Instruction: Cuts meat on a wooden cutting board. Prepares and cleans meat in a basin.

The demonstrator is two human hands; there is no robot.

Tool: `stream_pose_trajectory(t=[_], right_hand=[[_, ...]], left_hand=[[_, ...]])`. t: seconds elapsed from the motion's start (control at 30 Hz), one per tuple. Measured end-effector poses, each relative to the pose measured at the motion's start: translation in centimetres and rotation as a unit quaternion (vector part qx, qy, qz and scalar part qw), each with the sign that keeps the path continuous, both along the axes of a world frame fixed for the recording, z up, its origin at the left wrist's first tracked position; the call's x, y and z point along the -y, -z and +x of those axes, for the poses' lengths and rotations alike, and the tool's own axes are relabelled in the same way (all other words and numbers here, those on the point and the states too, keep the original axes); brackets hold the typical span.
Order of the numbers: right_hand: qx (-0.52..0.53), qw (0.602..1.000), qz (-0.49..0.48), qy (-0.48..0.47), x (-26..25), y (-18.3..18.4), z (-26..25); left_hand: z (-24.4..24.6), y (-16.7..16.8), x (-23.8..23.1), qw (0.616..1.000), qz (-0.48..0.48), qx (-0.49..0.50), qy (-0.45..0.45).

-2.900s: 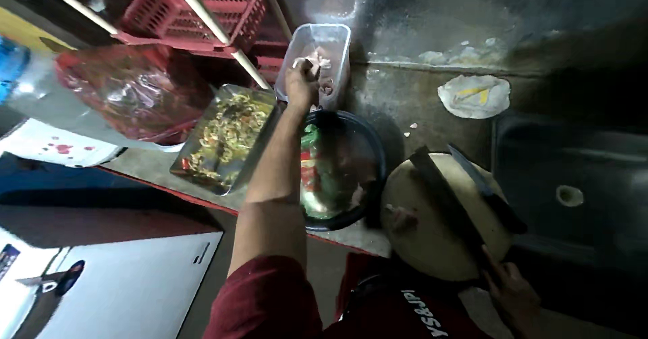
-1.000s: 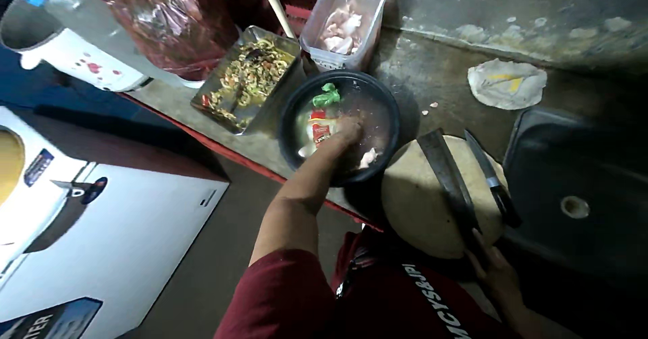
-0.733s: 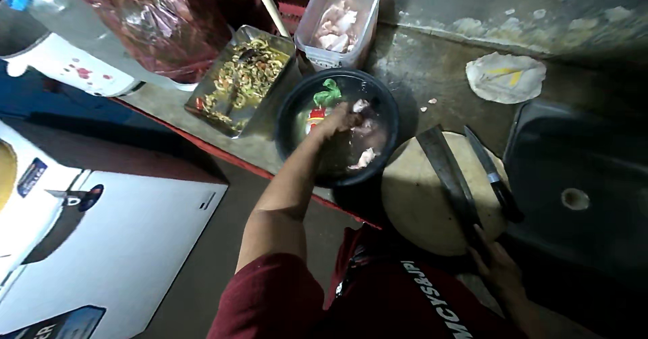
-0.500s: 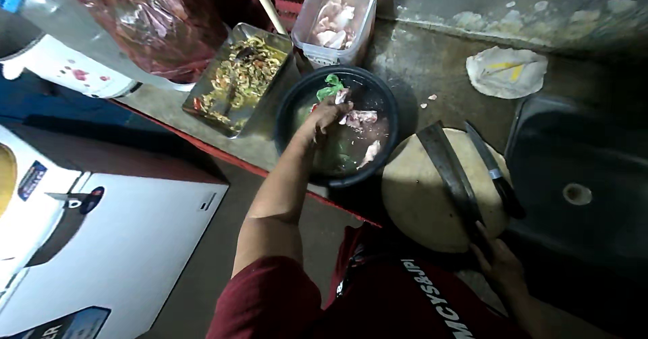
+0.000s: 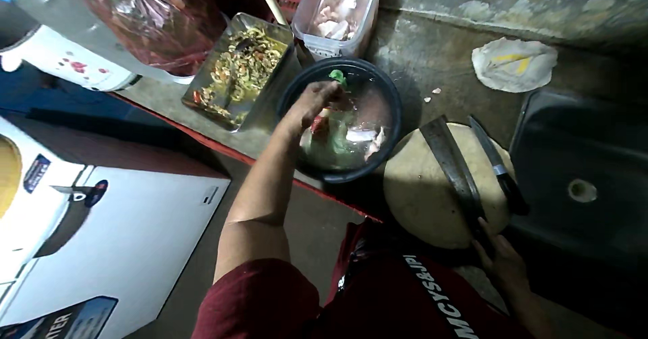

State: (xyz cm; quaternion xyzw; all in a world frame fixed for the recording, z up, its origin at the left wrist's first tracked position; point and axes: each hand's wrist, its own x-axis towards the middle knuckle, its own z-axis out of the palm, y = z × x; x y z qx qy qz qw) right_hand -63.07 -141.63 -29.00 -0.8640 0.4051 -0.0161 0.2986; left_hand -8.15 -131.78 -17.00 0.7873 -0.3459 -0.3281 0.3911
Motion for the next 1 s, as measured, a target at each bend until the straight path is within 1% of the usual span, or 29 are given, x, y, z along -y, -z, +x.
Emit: stream_pose_trajectory(t=[0.03,0.07,0.1,0.13,0.17,0.27,0.37,0.47,0.53,0.67,0.8,0.87,0.9,0.93,0.97,1.0], right_hand=[[0.005,1.0,-0.006,-0.001,0.0,0.0,0.1],[0.012,1.0,-0.015,-0.002,0.0,0.0,0.1],[0.011,1.0,-0.015,-0.001,-0.1,0.0,0.1],[0.008,1.0,-0.01,0.0,-0.1,0.0,0.1],[0.006,1.0,-0.007,0.002,-0.1,-0.1,0.1],[0.001,1.0,-0.003,0.001,0.1,0.0,0.1],[0.0,1.0,-0.001,-0.005,0.2,0.1,0.1],[0.006,1.0,0.004,0.001,0.1,0.2,0.1],[0.01,1.0,0.003,0.004,0.0,0.3,0.0],[0.007,1.0,-0.003,0.002,0.0,0.3,0.1],[0.009,1.0,-0.007,-0.004,0.1,0.3,0.0],[0.017,1.0,-0.007,-0.007,0.1,0.3,0.0],[0.019,1.0,-0.007,-0.006,0.0,0.2,0.0],[0.019,1.0,-0.008,-0.006,0.0,0.2,0.0],[0.018,1.0,-0.01,-0.006,0.0,0.1,0.0],[0.017,1.0,-0.012,-0.006,-0.1,0.1,0.0]], left_hand=[[0.9,0.0,-0.6,0.995,0.055,0.083,-0.024],[1.7,0.1,-1.1,0.98,0.125,0.15,-0.037],[2.4,0.6,-1.4,0.962,0.197,0.184,-0.046],[2.7,1.3,-1.8,0.947,0.254,0.188,-0.056],[2.9,1.9,-2.0,0.939,0.288,0.177,-0.064],[2.9,3.3,-1.7,0.936,0.321,0.12,-0.078],[2.7,3.5,-1.4,0.943,0.313,0.068,-0.089],[3.3,3.5,-2.1,0.953,0.288,0.057,-0.07],[3.4,3.2,-2.5,0.957,0.276,0.048,-0.074],[3.3,2.6,-3.8,0.981,0.16,0.0,-0.106],[3.2,0.7,-3.8,0.987,0.116,0.0,-0.109],[3.2,0.1,-3.8,0.989,0.083,0.021,-0.123],[3.2,-0.2,-3.9,0.989,0.07,0.05,-0.123],[3.2,-0.4,-3.9,0.985,0.07,0.099,-0.121],[3.1,-0.8,-3.9,0.976,0.089,0.162,-0.117],[2.9,-1.3,-3.9,0.959,0.129,0.231,-0.106]])
